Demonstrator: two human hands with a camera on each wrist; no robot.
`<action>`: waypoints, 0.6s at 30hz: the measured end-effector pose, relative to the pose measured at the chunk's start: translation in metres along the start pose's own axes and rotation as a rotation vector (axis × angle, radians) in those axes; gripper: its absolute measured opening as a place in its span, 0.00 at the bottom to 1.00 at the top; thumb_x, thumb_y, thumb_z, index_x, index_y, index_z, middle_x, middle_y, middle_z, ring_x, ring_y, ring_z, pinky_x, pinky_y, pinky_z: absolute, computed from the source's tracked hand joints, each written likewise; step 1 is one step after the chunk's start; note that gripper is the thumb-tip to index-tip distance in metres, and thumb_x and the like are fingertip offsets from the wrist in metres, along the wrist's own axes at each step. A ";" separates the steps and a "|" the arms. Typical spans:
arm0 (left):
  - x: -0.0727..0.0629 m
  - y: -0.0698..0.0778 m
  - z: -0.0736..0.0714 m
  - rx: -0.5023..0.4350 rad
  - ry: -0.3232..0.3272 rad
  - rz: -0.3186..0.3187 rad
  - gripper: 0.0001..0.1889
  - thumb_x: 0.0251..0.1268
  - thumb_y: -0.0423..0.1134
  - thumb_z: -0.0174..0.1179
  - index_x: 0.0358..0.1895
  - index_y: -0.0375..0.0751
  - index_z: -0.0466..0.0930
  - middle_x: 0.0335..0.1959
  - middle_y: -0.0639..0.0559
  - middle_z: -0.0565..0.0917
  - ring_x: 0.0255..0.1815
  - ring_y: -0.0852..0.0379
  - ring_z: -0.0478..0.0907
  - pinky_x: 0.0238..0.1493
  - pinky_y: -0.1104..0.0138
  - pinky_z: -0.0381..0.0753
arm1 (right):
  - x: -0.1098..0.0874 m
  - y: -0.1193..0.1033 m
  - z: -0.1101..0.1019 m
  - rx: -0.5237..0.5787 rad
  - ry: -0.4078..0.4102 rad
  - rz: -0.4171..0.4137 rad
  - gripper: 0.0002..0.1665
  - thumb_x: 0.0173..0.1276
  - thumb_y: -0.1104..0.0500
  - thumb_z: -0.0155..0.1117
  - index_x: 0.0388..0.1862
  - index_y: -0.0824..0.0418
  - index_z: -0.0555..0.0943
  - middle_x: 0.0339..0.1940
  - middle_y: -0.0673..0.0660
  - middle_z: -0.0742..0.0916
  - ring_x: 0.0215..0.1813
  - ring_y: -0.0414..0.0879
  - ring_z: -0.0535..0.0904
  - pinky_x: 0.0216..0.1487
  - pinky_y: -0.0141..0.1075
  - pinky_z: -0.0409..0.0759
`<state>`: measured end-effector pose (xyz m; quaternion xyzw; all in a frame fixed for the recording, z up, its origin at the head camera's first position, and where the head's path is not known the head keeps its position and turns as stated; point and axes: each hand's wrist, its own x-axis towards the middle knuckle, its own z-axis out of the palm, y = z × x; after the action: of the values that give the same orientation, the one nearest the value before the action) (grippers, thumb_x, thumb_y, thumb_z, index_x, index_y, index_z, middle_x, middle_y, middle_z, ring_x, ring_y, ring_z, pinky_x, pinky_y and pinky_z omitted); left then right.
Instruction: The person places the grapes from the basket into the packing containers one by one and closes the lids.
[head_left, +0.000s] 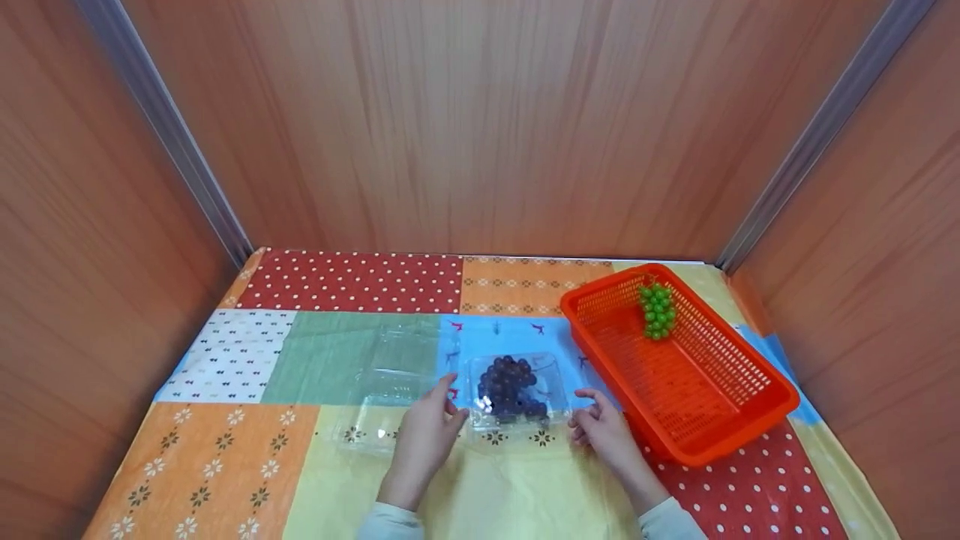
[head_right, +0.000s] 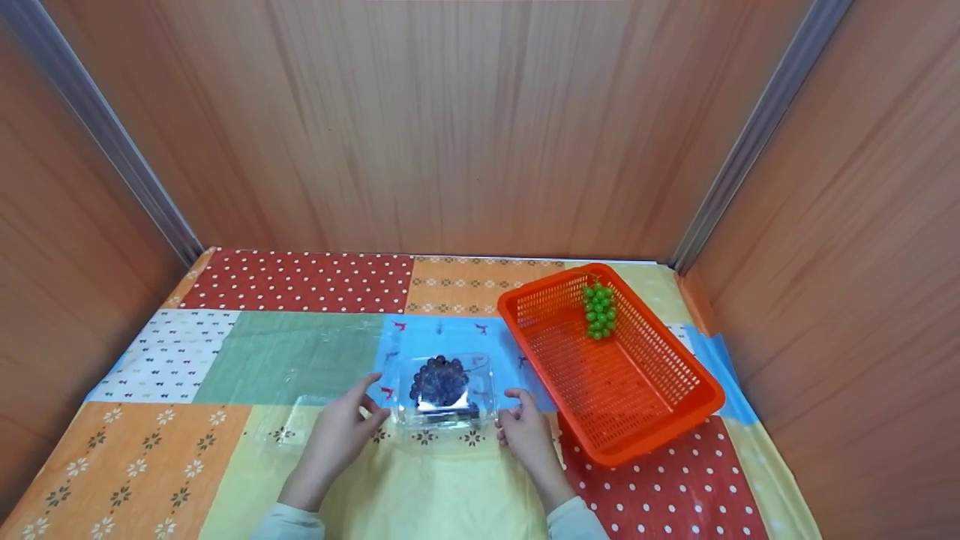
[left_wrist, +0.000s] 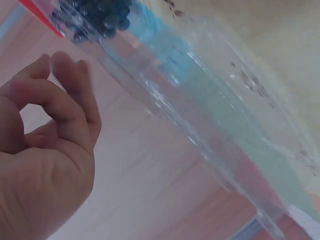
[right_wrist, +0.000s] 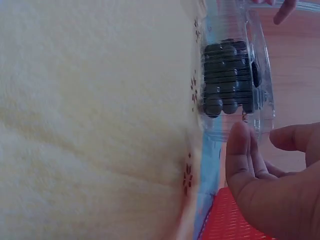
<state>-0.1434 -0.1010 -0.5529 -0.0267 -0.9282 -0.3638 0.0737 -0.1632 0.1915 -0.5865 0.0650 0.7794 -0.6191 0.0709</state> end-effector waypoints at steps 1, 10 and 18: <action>0.000 -0.005 -0.005 0.009 0.028 0.004 0.27 0.62 0.39 0.69 0.65 0.43 0.75 0.33 0.55 0.82 0.25 0.61 0.74 0.26 0.66 0.76 | -0.002 -0.003 -0.001 -0.022 0.033 -0.010 0.21 0.74 0.64 0.57 0.64 0.65 0.71 0.32 0.62 0.83 0.29 0.57 0.81 0.34 0.43 0.84; -0.020 -0.075 -0.066 0.175 0.201 -0.257 0.16 0.67 0.38 0.63 0.56 0.42 0.82 0.52 0.43 0.79 0.53 0.41 0.74 0.50 0.46 0.73 | -0.016 -0.031 -0.015 0.074 0.140 -0.143 0.09 0.74 0.69 0.54 0.49 0.70 0.79 0.32 0.68 0.83 0.29 0.54 0.80 0.32 0.39 0.85; -0.027 -0.117 -0.095 0.095 0.047 -0.537 0.18 0.74 0.32 0.52 0.63 0.30 0.75 0.51 0.34 0.75 0.50 0.38 0.73 0.47 0.46 0.72 | 0.006 -0.061 -0.054 0.247 0.123 -0.122 0.16 0.76 0.60 0.59 0.51 0.72 0.81 0.34 0.65 0.84 0.31 0.49 0.80 0.36 0.37 0.84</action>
<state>-0.1176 -0.2515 -0.5668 0.2322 -0.9161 -0.3270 -0.0027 -0.1824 0.2305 -0.5173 0.0636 0.7027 -0.7082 -0.0234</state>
